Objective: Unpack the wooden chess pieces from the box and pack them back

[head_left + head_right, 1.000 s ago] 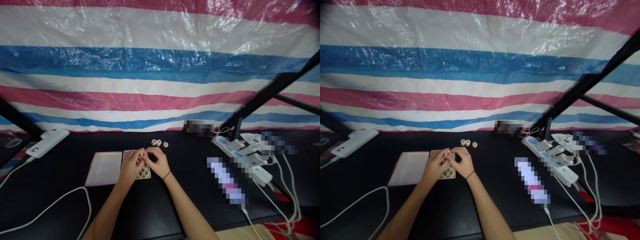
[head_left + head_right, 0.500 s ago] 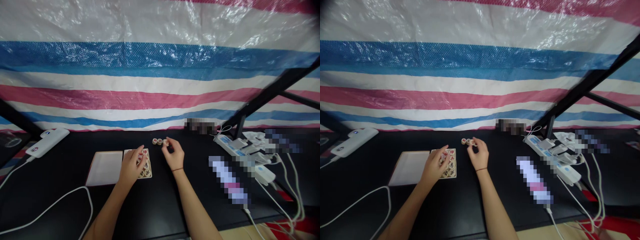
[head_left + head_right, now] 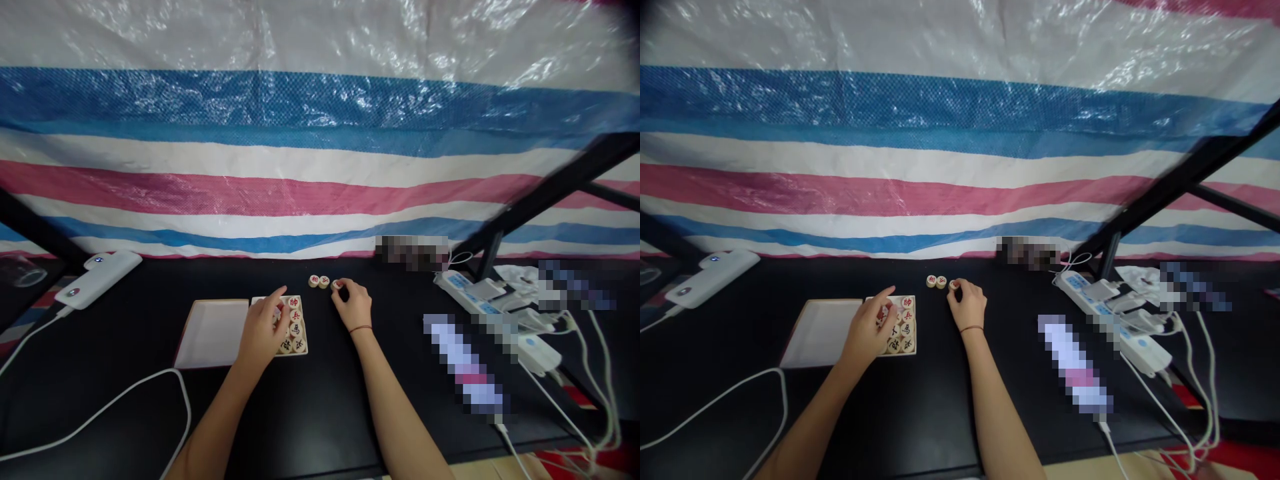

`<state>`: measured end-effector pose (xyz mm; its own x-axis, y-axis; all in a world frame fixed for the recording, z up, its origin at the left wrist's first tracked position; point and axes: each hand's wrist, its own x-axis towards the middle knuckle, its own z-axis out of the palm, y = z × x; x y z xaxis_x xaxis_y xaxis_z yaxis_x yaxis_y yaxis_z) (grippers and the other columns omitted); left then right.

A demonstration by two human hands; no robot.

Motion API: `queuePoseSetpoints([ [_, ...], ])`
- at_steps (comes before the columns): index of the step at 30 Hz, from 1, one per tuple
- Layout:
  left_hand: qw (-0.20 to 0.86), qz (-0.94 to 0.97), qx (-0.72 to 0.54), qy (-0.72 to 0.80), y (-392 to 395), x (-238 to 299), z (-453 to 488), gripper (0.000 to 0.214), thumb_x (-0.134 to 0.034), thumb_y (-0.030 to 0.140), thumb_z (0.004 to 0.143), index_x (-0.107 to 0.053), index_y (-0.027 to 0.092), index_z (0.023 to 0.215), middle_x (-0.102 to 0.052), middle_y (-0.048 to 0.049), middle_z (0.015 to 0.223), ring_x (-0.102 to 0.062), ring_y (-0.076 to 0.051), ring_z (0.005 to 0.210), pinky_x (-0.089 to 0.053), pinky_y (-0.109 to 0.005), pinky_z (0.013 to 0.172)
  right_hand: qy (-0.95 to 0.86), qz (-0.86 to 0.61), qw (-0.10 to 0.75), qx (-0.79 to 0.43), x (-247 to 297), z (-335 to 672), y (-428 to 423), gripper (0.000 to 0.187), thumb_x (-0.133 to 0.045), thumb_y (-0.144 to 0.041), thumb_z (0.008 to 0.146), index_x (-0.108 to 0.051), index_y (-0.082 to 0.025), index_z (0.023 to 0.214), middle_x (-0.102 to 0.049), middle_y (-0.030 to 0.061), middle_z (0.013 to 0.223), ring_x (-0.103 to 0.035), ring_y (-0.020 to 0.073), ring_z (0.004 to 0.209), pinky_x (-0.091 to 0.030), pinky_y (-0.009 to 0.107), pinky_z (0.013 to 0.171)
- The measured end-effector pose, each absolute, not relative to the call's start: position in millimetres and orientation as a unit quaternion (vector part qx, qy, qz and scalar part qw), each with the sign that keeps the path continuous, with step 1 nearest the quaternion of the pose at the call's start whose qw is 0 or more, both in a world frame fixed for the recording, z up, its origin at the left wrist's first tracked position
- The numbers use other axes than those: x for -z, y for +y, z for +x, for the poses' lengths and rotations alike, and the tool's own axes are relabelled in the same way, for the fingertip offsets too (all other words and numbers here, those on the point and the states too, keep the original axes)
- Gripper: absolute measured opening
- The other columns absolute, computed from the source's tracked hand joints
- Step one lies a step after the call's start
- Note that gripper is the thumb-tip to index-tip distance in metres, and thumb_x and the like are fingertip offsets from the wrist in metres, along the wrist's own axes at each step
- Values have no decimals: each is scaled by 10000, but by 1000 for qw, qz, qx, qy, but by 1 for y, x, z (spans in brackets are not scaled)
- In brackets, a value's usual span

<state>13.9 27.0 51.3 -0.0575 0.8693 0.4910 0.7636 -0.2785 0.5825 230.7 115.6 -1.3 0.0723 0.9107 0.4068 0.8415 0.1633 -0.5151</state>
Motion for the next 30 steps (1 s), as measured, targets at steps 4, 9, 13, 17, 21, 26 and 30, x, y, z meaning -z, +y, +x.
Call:
queuePoseSetpoints([
  [4,63,677,-408,609,28,-50,13,346,-477,249,881,-562,196,1212,-686,-33,808,-624,-183,735,-490,-316,726,-680,-651,334,-55,3,230,117,145,-574,-270,783,-603,-226,919,-685,27,916,-577,225,886,-356,306,729],
  [9,65,672,-408,614,28,-50,13,354,-476,253,878,-553,183,1216,-680,-25,777,-609,-175,701,-482,-321,731,-677,-651,337,-68,5,227,120,165,-598,-294,786,-593,-223,935,-684,38,914,-575,228,911,-355,321,761],
  [13,72,667,-399,625,29,-49,13,363,-475,259,877,-544,184,1226,-675,-21,767,-594,-170,692,-466,-325,737,-678,-649,336,-77,6,227,122,164,-589,-314,800,-593,-226,939,-685,46,921,-572,233,922,-362,339,780],
  [17,69,668,-378,637,29,-50,12,335,-470,246,874,-571,191,1189,-690,-29,795,-606,-175,728,-443,-329,755,-674,-653,332,-96,-1,229,120,220,-591,-311,793,-587,-231,998,-686,52,997,-578,248,963,-384,369,808],
  [21,14,671,-276,688,30,-57,15,204,-483,260,877,-676,197,897,-707,-56,845,-605,-227,834,-387,-378,791,-672,-633,373,-89,-19,213,103,264,-549,-333,815,-565,-214,1050,-689,63,992,-600,235,926,-415,356,797],
  [26,-28,680,-162,714,39,-58,26,333,-411,293,922,-686,179,774,-695,-83,809,-566,-272,876,-334,-420,782,-706,-557,366,-238,-35,179,76,254,-459,-402,893,-546,-217,1045,-716,7,807,-643,164,662,-449,269,676],
  [30,-34,696,-166,698,41,-50,33,316,-433,281,913,-699,169,786,-693,-109,802,-564,-283,869,-326,-434,791,-713,-535,356,-281,-34,170,71,255,-472,-419,893,-538,-228,1047,-729,-3,790,-675,171,656,-473,262,661],
])
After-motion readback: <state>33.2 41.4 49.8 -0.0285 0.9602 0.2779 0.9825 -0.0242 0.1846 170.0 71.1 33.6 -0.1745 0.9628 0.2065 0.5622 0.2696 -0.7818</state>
